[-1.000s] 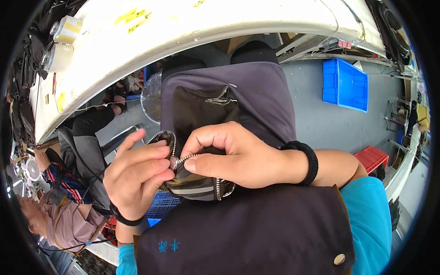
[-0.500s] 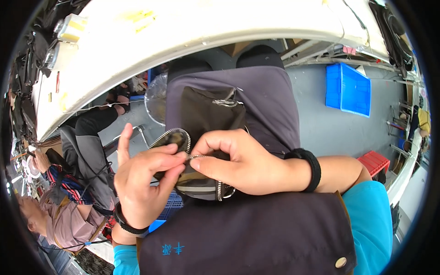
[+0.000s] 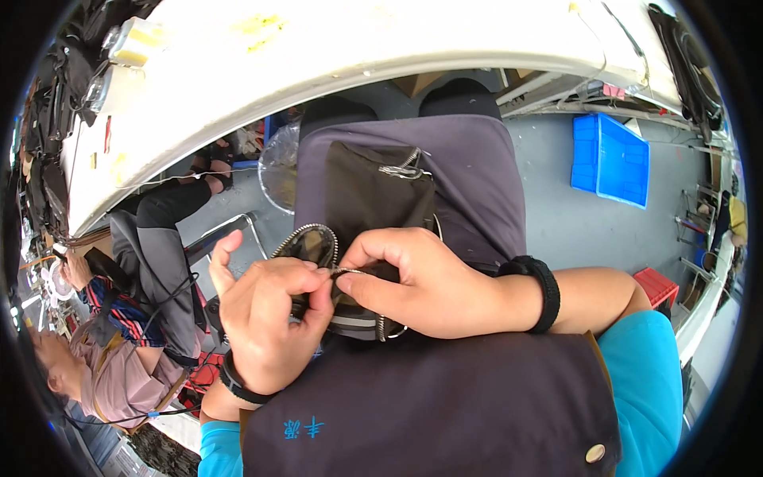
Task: Inspecting zippers, cleaning fabric threads with scissors and needles on a brown zippered pouch bag.
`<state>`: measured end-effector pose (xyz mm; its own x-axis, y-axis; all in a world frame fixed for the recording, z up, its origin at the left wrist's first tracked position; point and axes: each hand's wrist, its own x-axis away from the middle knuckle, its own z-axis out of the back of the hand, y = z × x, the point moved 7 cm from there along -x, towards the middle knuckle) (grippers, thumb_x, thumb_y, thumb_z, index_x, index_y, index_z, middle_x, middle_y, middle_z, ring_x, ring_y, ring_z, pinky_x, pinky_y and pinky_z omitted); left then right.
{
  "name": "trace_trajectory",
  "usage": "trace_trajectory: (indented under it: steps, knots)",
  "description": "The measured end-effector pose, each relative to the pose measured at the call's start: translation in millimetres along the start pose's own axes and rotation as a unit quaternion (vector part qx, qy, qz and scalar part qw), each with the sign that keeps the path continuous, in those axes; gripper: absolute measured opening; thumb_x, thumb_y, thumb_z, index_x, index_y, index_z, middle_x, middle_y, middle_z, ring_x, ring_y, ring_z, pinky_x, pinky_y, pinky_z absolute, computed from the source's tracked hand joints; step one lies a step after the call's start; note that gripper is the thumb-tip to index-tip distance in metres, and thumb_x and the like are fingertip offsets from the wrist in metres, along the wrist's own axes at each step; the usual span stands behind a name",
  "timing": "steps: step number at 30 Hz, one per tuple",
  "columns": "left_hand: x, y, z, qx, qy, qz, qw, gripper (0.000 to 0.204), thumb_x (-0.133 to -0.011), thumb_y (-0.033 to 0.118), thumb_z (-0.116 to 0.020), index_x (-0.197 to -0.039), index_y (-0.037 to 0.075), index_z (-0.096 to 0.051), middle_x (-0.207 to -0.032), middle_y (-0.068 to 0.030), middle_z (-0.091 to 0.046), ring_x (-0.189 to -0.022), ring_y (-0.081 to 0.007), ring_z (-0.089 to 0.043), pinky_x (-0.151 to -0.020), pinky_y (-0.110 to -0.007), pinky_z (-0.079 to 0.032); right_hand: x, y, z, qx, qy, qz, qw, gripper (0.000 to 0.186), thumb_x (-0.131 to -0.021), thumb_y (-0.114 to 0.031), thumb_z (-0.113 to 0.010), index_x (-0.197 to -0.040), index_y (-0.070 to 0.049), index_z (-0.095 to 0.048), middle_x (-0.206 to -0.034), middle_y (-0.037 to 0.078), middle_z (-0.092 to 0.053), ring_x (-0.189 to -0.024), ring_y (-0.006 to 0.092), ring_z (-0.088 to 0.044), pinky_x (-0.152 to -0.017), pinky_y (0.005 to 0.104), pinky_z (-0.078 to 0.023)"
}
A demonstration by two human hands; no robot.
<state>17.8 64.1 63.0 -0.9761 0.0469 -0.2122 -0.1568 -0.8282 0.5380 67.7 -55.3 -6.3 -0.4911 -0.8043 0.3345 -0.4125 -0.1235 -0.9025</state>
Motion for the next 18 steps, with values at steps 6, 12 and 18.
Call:
trace_trajectory:
  steps: [6, 12, 18]
  knots:
    - [0, -1, 0, -0.008, -0.012, 0.018, 1.000, 0.030, -0.066, -0.006, -0.074, -0.082, 0.011, -0.056, -0.075, -0.0015, -0.066, -0.070, -0.0162, -0.066, -0.103, -0.050, -0.031, 0, 1, 0, 0.017, -0.026, -0.014, 0.999, 0.010, -0.092, -0.006, -0.060, -0.097, 0.002, -0.061, -0.089, 0.003, -0.065, -0.083, 0.0057, -0.056, -0.072, 0.0232, -0.047]
    - [1, 1, -5, -0.015, -0.012, 0.025, 0.999, 0.031, -0.065, -0.006, -0.072, -0.082, 0.012, -0.054, -0.074, -0.0005, -0.064, -0.068, -0.0155, -0.064, -0.102, -0.047, -0.031, 3, 5, 0, 0.004, -0.028, -0.035, 0.999, 0.010, -0.092, -0.006, -0.060, -0.097, 0.002, -0.061, -0.087, 0.003, -0.064, -0.081, 0.0054, -0.056, -0.071, 0.0235, -0.046]
    - [4, -13, -9, 0.068, -0.018, 0.068, 0.995, 0.033, -0.066, -0.008, -0.070, -0.086, 0.011, -0.051, -0.075, 0.0014, -0.061, -0.070, -0.0127, -0.062, -0.096, -0.044, -0.035, 3, 0, 1, 0.015, -0.009, 0.027, 0.999, 0.013, -0.090, -0.010, -0.063, -0.094, 0.003, -0.062, -0.083, 0.007, -0.066, -0.075, 0.0067, -0.057, -0.063, 0.0248, -0.046]
